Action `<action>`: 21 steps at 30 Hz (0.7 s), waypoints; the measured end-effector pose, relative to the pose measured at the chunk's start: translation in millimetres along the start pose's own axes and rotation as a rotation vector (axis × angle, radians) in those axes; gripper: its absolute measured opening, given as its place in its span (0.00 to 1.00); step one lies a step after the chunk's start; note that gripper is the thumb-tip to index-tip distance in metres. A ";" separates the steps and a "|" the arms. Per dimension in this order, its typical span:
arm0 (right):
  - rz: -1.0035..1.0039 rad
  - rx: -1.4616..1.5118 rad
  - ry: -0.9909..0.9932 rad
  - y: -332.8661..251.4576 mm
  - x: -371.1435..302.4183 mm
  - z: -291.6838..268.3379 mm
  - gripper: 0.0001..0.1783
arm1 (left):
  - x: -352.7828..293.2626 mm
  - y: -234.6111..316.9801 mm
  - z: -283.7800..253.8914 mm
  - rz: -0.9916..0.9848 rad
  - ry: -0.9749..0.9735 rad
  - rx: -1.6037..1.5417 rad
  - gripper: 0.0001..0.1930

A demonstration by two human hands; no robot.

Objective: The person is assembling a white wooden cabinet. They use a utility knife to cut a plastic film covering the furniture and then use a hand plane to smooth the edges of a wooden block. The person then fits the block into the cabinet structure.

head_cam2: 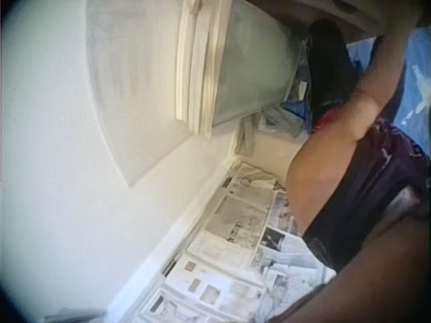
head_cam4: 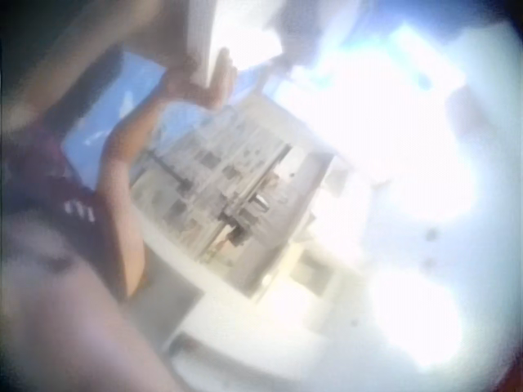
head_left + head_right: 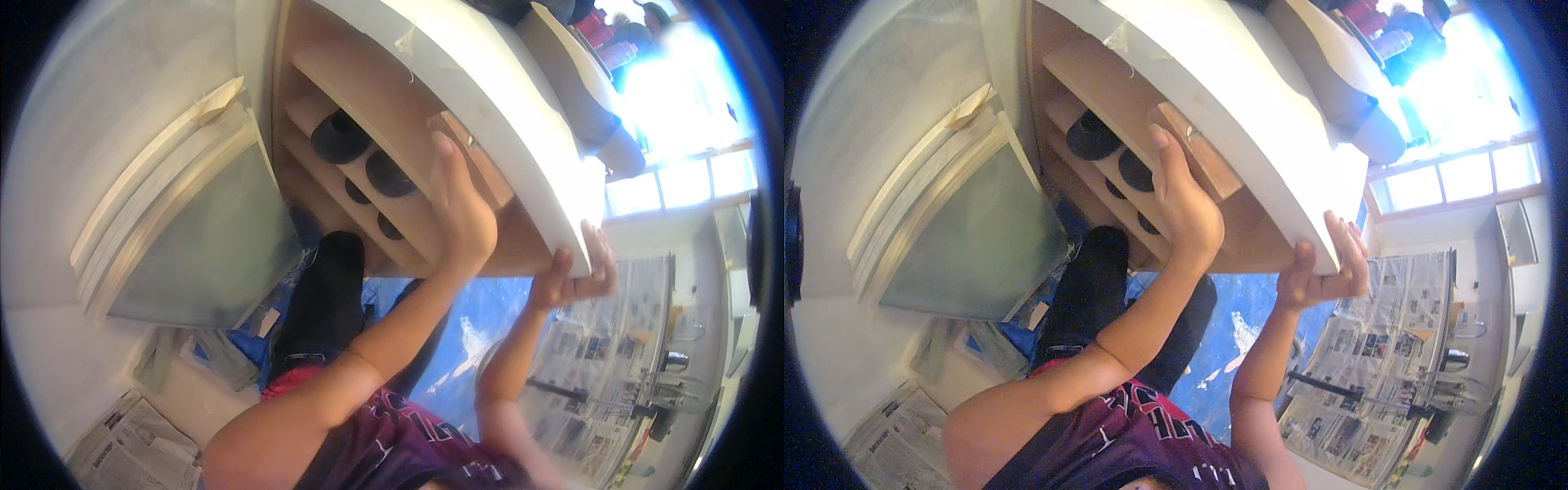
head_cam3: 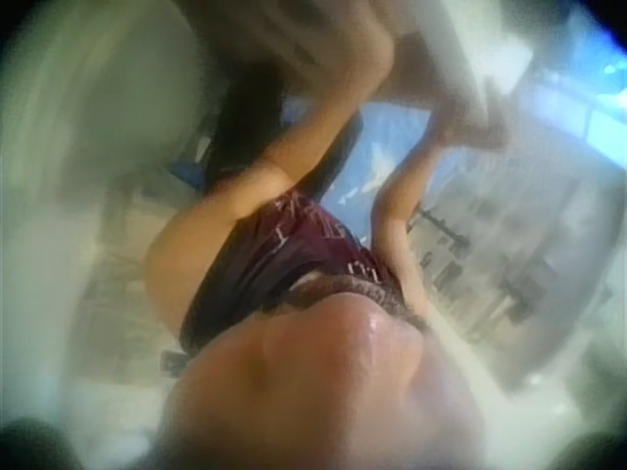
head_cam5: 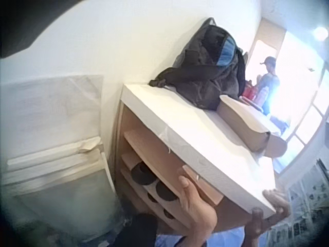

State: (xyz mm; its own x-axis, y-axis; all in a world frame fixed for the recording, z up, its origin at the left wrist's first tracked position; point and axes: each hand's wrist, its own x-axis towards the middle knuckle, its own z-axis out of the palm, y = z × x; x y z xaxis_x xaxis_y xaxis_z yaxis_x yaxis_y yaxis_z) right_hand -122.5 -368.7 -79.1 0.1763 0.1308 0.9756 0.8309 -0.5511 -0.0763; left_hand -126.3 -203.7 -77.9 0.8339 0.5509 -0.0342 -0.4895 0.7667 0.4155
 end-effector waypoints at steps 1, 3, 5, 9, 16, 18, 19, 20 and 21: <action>0.035 -0.087 -0.035 0.2 -2.1 -7.6 0.33 | -1.2 1.4 1.5 -0.029 0.034 0.031 0.41; 0.105 -0.171 -0.050 -7.1 -3.4 -9.7 0.35 | -2.0 1.1 4.4 -0.016 0.082 0.066 0.41; 0.146 -0.166 -0.029 -6.3 -4.5 -8.1 0.35 | -2.0 1.5 6.1 -0.016 0.106 0.098 0.40; 0.118 -0.177 0.009 -1.0 -7.7 -5.7 0.34 | 0.4 8.1 10.5 0.000 0.130 0.148 0.39; 0.102 -0.219 0.060 -0.7 -3.4 3.4 0.29 | 16.1 2.0 12.2 0.068 0.191 0.159 0.36; 0.109 -0.240 0.061 -0.1 -2.4 3.7 0.29 | 21.7 4.2 11.7 0.073 0.220 0.149 0.35; 0.100 -0.202 0.073 2.7 -3.0 2.5 0.28 | 24.4 4.8 12.2 0.075 0.234 0.143 0.34; 0.103 -0.211 0.071 1.2 -2.9 3.9 0.28 | 25.8 4.7 12.0 0.084 0.247 0.124 0.34; 0.105 -0.221 0.070 -2.3 -1.0 7.1 0.28 | 27.5 5.6 13.4 0.092 0.261 0.105 0.34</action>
State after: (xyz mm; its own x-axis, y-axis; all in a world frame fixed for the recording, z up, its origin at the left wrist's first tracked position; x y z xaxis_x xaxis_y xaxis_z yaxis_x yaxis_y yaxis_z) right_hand -120.9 -361.7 -81.4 0.2125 0.0104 0.9771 0.6732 -0.7263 -0.1387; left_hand -102.6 -188.7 -64.3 0.6871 0.6928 -0.2189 -0.5193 0.6789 0.5191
